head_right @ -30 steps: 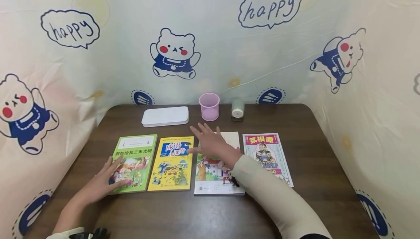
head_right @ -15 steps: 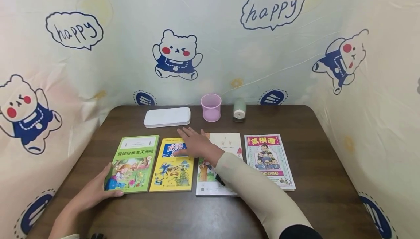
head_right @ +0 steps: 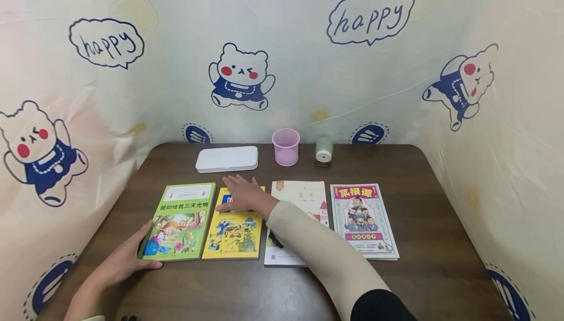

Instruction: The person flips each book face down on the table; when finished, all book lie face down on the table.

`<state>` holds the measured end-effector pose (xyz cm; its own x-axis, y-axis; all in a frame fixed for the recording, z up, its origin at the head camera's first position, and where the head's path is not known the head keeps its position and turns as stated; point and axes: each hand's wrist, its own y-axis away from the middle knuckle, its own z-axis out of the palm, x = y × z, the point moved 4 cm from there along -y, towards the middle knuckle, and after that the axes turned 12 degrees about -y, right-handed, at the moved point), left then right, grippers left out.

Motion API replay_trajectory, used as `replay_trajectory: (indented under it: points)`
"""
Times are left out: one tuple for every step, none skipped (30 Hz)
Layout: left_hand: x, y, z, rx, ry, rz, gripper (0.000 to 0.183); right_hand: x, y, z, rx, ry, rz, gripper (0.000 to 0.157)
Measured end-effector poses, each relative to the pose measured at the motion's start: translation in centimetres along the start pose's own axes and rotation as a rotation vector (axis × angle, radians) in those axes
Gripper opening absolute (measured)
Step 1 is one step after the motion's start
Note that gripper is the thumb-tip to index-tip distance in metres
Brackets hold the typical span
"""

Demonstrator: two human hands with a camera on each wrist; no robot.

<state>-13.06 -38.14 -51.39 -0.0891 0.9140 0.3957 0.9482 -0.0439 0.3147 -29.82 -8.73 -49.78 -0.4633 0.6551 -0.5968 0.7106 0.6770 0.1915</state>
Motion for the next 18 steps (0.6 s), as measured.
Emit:
replay_trajectory:
  points:
    - [-0.1, 0.0, 0.0, 0.005, -0.002, 0.004, 0.141, -0.2, -0.3, 0.1, -0.002, -0.005, -0.004, 0.103]
    - [-0.1, 0.0, 0.0, 0.011, -0.004, 0.008, 0.14, -0.4, -0.7, 0.3, -0.005, -0.011, -0.008, 0.102]
    - [-0.1, 0.0, 0.1, 0.016, -0.005, 0.012, 0.139, -0.5, -1.0, 0.5, -0.007, -0.017, -0.008, 0.102]
    - [-0.2, 0.0, 0.1, 0.018, -0.004, 0.011, 0.138, -0.7, -1.4, 0.6, -0.01, -0.021, -0.007, 0.102]
    - [-0.2, 0.0, 0.1, 0.018, -0.003, 0.01, 0.137, -0.9, -1.7, 0.8, -0.013, -0.026, -0.007, 0.102]
    - [-0.2, 0.0, 0.0, 0.018, -0.002, 0.01, 0.137, -1.0, -2.0, 0.9, -0.016, -0.026, -0.004, 0.102]
    - [-0.2, 0.0, 0.1, 0.016, -0.001, 0.009, 0.137, -1.0, -2.3, 1.1, -0.019, -0.022, 0.0, 0.102]
    - [-0.2, 0.0, 0.1, 0.015, -0.002, 0.007, 0.137, -1.0, -2.6, 1.3, -0.019, -0.018, 0.006, 0.102]
    - [-0.2, 0.0, 0.1, 0.013, -0.003, 0.006, 0.137, -1.1, -2.8, 1.4, -0.018, -0.011, 0.011, 0.102]
    - [-0.2, 0.0, 0.1, 0.012, -0.004, 0.004, 0.137, -1.1, -3.1, 1.5, -0.016, -0.01, 0.016, 0.103]
    - [-0.2, 0.0, 0.1, 0.011, -0.005, 0.004, 0.137, -1.1, -3.3, 1.6, -0.013, -0.008, 0.022, 0.104]
    - [-0.2, 0.0, 0.0, 0.009, -0.006, 0.002, 0.137, -1.1, -3.5, 1.7, -0.01, -0.008, 0.03, 0.104]
    - [-0.2, 0.0, 0.0, 0.008, -0.007, -0.001, 0.137, -1.1, -3.7, 1.8, -0.006, -0.007, 0.038, 0.105]
    - [-0.2, -0.1, 0.0, 0.006, -0.007, -0.003, 0.137, -1.1, -3.9, 1.9, -0.004, -0.012, 0.047, 0.106]
    - [-0.2, -0.1, 0.0, 0.005, -0.007, -0.005, 0.137, -1.0, -4.1, 2.0, -0.002, -0.013, 0.055, 0.106]
    - [-0.2, -0.1, 0.0, 0.004, -0.007, -0.007, 0.137, -0.9, -4.3, 2.2, -0.006, -0.016, 0.065, 0.107]
    - [-0.2, -0.1, 0.0, 0.005, -0.01, -0.007, 0.136, -0.8, -4.6, 2.4, -0.011, -0.015, 0.076, 0.107]
    - [-0.3, 0.0, 0.1, 0.006, -0.012, -0.005, 0.135, -0.6, -4.8, 2.6, -0.017, -0.016, 0.089, 0.107]
